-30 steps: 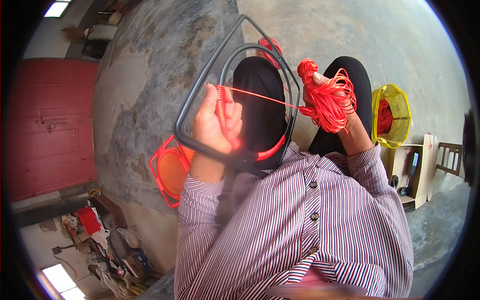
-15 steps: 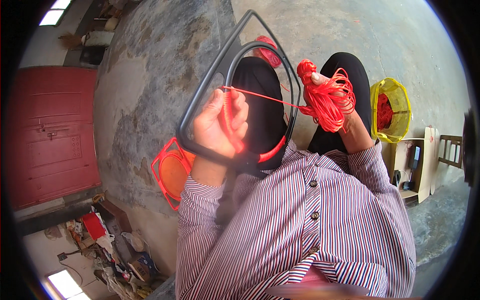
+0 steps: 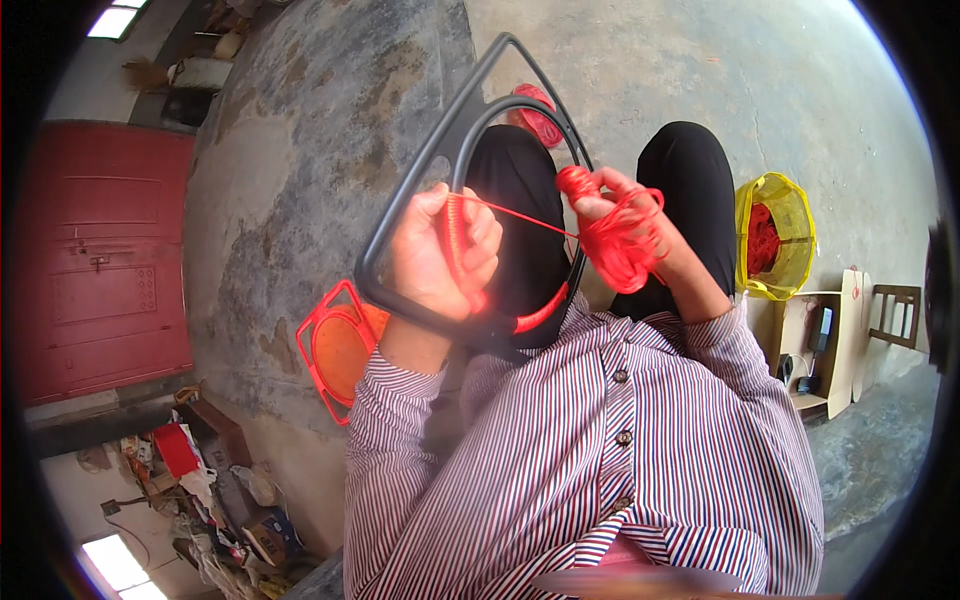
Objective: The person wraps red string around a black plastic frame by hand.
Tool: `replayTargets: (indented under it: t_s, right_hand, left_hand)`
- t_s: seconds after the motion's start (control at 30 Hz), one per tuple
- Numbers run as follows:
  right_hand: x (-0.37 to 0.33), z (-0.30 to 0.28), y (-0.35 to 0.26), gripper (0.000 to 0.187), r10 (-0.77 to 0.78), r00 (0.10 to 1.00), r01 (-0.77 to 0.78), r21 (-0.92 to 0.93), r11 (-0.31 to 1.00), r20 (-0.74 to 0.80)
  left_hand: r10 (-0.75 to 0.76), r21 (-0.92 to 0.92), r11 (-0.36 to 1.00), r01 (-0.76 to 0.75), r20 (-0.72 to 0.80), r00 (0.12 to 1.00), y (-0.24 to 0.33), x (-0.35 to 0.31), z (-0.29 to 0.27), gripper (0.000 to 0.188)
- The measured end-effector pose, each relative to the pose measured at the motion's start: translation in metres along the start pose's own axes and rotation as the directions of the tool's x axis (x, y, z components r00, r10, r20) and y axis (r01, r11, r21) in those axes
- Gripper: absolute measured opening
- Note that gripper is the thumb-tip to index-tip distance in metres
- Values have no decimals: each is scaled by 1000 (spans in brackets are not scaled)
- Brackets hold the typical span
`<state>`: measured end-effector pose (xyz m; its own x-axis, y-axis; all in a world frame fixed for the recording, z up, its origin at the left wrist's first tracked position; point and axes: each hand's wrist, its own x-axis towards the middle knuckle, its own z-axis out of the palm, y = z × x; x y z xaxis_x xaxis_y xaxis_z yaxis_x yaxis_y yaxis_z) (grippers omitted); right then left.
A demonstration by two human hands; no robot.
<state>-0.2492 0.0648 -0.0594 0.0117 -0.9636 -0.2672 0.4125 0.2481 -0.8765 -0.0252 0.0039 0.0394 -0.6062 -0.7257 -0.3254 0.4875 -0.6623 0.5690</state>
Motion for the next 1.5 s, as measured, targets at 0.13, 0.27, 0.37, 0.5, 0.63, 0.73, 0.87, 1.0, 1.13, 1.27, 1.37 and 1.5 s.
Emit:
replayTargets:
  t_s: [0.13, 0.27, 0.37, 0.5, 0.63, 0.73, 0.87, 1.0, 1.13, 1.27, 1.37, 1.5]
  right_hand:
    - [19, 17, 7, 53, -107, 993, 115, -517, 848, 44]
    - [42, 25, -15, 61, -202, 979, 165, -573, 803, -2]
    - [56, 38, -43, 33, -185, 963, 158, 142, 977, 198]
    - [47, 53, -68, 24, -197, 887, 17, 397, 918, 419]
    - [40, 58, -85, 28, -302, 553, 112, 290, 951, 776]
    - [41, 54, -94, 39, -264, 434, 273, 153, 950, 861]
    - [38, 61, -85, 55, -301, 843, 278, 117, 953, 445]
    - [30, 41, -52, 39, -342, 926, 320, 147, 936, 161]
    - [-8, 59, -57, 55, -294, 886, 210, 254, 944, 358]
    - [-17, 72, -67, 48, -418, 882, 418, 46, 907, 219]
    - [-15, 60, -75, 40, -628, 738, 667, -124, 735, 247]
    - [-8, 35, -88, 42, -630, 771, 566, 352, 746, 95]
  left_hand:
    - [-42, 179, 982, 52, -60, 997, -3, -3, 9, 40]
    - [35, 188, 980, -69, 176, 984, -19, -2, 6, 48]
    - [134, 215, 964, -155, 109, 985, -35, -16, 24, 42]
    - [29, -99, 995, -12, 171, 985, -39, -24, 41, 65]
    - [-206, -117, 964, 237, 228, 952, -41, -22, 45, 76]
    - [-199, -35, 976, 217, 275, 941, -43, -19, 47, 62]
    - [-117, -168, 968, 185, 351, 929, -38, -19, 41, 50]
    - [95, -160, 981, -113, -114, 989, -33, -23, 34, 42]
    - [195, -56, 980, -192, 50, 980, -23, -9, 9, 33]
    - [248, 128, 964, -233, -113, 962, -26, -9, 32, 32]
    - [235, 62, 972, -228, -146, 961, -24, -9, 11, 46]
    - [288, -167, 939, -300, -94, 953, -30, -18, 31, 58]
